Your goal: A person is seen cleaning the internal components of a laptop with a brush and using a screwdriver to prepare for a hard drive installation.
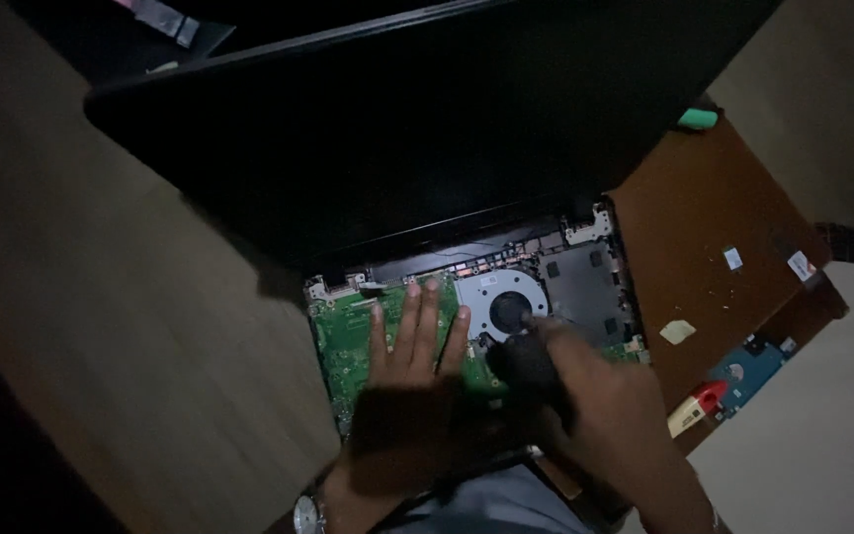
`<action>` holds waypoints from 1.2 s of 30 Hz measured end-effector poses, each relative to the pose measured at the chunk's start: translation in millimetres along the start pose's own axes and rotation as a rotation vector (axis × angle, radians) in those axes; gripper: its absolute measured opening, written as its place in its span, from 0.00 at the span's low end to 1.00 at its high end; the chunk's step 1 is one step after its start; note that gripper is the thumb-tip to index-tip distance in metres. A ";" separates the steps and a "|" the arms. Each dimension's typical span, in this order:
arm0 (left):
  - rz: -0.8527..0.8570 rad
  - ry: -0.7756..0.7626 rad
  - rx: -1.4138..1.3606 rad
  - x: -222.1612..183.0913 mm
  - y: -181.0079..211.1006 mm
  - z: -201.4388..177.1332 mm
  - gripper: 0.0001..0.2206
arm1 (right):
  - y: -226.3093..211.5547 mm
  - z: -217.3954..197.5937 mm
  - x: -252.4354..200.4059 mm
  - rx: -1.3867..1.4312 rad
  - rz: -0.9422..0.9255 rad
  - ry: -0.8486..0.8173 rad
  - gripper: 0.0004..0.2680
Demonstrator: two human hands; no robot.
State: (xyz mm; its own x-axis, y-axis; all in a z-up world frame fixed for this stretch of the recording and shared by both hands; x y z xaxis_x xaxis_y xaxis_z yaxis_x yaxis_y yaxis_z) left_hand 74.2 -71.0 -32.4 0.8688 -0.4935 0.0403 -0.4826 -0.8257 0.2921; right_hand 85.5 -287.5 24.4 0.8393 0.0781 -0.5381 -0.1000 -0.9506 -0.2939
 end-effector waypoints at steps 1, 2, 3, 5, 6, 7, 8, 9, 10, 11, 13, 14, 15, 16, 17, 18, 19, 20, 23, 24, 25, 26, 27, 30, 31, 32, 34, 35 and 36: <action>0.000 -0.002 0.000 -1.6 -2.4 4.6 0.59 | -4.5 0.3 5.6 0.001 0.000 -0.002 0.34; 0.014 -0.009 0.069 -1.6 -3.9 9.7 0.63 | -13.1 1.9 9.6 -0.001 -0.099 -0.032 0.37; 0.029 -0.015 0.138 -1.4 -4.7 14.6 0.68 | -21.0 2.9 12.7 -0.003 -0.199 -0.062 0.41; 0.072 0.105 0.186 0.4 -6.2 20.4 0.55 | -24.2 -8.9 1.0 0.058 -0.275 0.011 0.37; 0.100 0.213 0.230 -2.4 -7.1 19.4 0.43 | -29.7 -15.5 -5.8 0.119 -0.357 0.067 0.33; 0.102 0.211 0.234 -5.9 -7.3 13.5 0.43 | -22.7 -19.4 -13.1 0.124 -0.359 0.069 0.33; 0.103 0.126 0.202 -6.2 -8.1 12.5 0.52 | -7.1 -19.1 -18.6 0.202 -0.194 -0.015 0.24; 0.102 0.040 0.171 -5.5 -7.7 12.4 0.61 | 10.2 -18.5 -25.5 0.279 -0.029 -0.099 0.14; 0.128 0.032 0.161 -6.8 -10.7 15.4 0.61 | 15.4 -20.4 -34.8 0.291 -0.004 -0.093 0.14; 0.109 -0.023 0.211 -7.0 -15.0 22.1 0.69 | 25.2 -19.2 -44.3 0.557 0.105 -0.133 0.15; 0.140 -0.088 0.241 -5.1 -9.5 16.7 0.78 | 50.1 0.5 -69.2 0.844 0.260 -0.142 0.17; 0.141 -0.059 0.349 -0.6 -5.2 -1.7 0.80 | 65.2 18.5 -77.2 0.824 0.339 -0.197 0.22; 0.140 -0.027 0.456 3.5 -0.2 -20.7 0.87 | 79.7 36.6 -87.0 0.805 0.417 -0.254 0.27; 0.167 -0.025 0.461 4.2 3.3 -22.9 0.87 | 91.5 53.2 -92.0 0.826 0.426 -0.239 0.27; 0.143 -0.050 0.445 5.2 4.1 -24.6 0.77 | 104.5 75.5 -100.0 0.793 0.519 -0.329 0.35; 0.110 -0.084 0.427 5.2 5.0 -27.4 0.70 | 116.4 95.7 -108.3 0.755 0.611 -0.431 0.43; 0.128 -0.091 0.431 7.7 7.8 -30.3 0.70 | 106.1 83.6 -103.6 0.773 0.619 -0.430 0.43; 0.113 -0.157 0.336 9.1 9.1 -30.3 0.65 | 85.0 61.6 -89.3 0.587 0.236 -0.335 0.35; 0.122 -0.210 0.260 11.1 18.9 -34.1 0.59 | 65.9 40.1 -84.1 0.348 -0.057 -0.278 0.27; 0.134 -0.190 0.269 11.4 24.0 -36.6 0.57 | 70.4 40.7 -85.5 0.288 0.013 -0.345 0.26; 0.137 -0.196 0.273 12.9 30.9 -37.4 0.57 | 72.4 38.0 -87.4 0.296 0.012 -0.346 0.26; 0.129 -0.216 0.202 15.1 37.1 -37.4 0.54 | 77.3 35.3 -87.3 0.286 0.058 -0.348 0.27; 0.121 -0.235 0.131 17.2 43.0 -37.7 0.51 | 81.8 32.5 -87.2 0.276 0.103 -0.350 0.28; 0.171 -0.217 0.083 14.9 64.5 -34.0 0.44 | 94.0 25.2 -87.3 0.248 0.235 -0.363 0.32; 0.168 -0.220 0.091 15.5 67.0 -33.7 0.44 | 96.0 24.3 -86.4 0.253 0.228 -0.365 0.32; 0.183 -0.246 0.084 15.2 70.7 -31.8 0.46 | 101.9 24.2 -87.5 0.235 0.302 -0.373 0.35; 0.197 -0.276 0.080 15.1 75.8 -27.5 0.47 | 127.3 46.7 -94.6 0.222 0.374 -0.384 0.38; 0.189 -0.285 0.103 15.4 76.6 -25.1 0.48 | 144.5 51.9 -95.8 0.306 0.282 -0.020 0.32; 0.182 -0.293 0.122 16.2 77.5 -22.2 0.49 | 162.6 55.9 -104.3 0.379 0.193 0.345 0.30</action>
State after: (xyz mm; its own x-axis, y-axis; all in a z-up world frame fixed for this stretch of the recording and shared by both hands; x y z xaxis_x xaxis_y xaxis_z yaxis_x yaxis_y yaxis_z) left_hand 53.4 -137.0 12.1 0.7071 -0.6784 -0.1994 -0.6518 -0.7347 0.1884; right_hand -48.1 -433.5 -11.4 0.9069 -0.2508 -0.3387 -0.4016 -0.7579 -0.5142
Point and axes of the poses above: each hand's wrist, its own x-axis towards the middle knuckle, its own z-axis out of the palm, y = z × x, the point moved 5 cm from there along x, towards the middle knuckle, and after that the axes turned 2 degrees about z, right-handed, at the moved point
